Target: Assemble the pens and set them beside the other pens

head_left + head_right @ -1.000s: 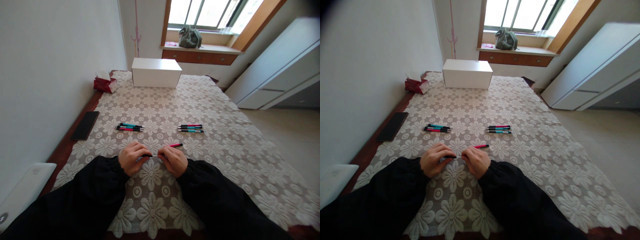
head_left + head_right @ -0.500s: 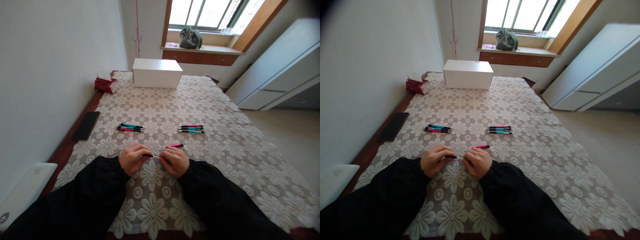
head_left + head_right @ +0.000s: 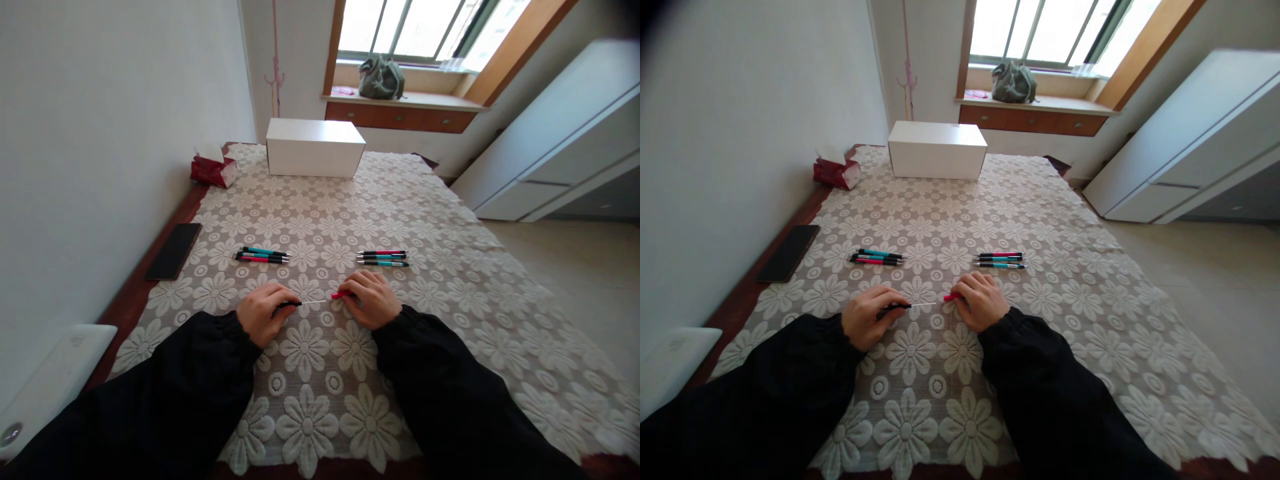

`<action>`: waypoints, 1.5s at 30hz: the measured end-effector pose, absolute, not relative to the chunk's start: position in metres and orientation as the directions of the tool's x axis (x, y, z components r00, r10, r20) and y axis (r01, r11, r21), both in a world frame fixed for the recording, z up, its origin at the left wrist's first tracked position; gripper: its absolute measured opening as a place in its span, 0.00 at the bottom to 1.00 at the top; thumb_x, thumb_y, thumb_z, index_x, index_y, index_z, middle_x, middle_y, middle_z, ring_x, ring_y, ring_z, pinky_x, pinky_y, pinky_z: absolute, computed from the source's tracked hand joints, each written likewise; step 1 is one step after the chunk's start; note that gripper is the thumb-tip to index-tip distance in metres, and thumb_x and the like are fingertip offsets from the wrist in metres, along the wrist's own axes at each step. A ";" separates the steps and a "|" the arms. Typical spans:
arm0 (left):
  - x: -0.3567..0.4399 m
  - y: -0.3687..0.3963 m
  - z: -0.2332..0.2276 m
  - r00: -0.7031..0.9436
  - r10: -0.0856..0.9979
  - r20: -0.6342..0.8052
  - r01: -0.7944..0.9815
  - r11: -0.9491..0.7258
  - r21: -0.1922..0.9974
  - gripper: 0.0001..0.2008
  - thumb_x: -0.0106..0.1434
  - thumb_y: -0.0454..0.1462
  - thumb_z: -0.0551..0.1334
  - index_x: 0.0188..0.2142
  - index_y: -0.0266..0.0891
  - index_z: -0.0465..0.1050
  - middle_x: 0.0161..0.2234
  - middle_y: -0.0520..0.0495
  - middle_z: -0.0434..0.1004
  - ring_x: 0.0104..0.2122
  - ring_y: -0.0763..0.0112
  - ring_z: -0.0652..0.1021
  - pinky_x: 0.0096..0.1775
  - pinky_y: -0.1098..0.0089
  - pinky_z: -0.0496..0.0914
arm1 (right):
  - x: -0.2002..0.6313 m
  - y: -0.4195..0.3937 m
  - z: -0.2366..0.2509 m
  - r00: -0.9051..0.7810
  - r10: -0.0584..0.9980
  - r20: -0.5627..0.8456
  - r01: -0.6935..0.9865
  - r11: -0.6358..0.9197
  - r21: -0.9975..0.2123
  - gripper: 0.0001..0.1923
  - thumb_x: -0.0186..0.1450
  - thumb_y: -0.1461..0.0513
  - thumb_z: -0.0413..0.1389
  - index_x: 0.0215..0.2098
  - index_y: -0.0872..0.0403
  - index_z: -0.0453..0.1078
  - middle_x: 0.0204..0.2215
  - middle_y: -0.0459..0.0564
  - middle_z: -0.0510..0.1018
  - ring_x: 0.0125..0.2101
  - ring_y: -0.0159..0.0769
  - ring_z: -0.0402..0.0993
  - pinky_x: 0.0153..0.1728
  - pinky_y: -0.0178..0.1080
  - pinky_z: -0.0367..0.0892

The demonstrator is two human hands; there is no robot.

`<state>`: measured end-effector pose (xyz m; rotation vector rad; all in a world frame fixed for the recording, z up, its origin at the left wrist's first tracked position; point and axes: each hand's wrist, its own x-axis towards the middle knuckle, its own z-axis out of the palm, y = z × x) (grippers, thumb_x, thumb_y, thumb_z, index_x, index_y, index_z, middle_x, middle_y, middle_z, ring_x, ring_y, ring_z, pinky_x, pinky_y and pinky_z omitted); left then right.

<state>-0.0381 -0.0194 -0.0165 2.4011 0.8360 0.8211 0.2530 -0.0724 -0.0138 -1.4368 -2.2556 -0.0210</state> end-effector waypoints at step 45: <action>-0.034 -0.019 -0.023 0.711 0.553 0.434 0.191 -0.747 0.637 0.06 0.71 0.37 0.61 0.44 0.41 0.77 0.40 0.47 0.81 0.40 0.69 0.81 0.44 0.69 0.75 | 0.200 -0.091 -0.016 -0.479 0.773 0.415 0.766 0.599 -0.232 0.11 0.77 0.64 0.46 0.45 0.55 0.70 0.35 0.50 0.78 0.35 0.38 0.71 0.37 0.42 0.61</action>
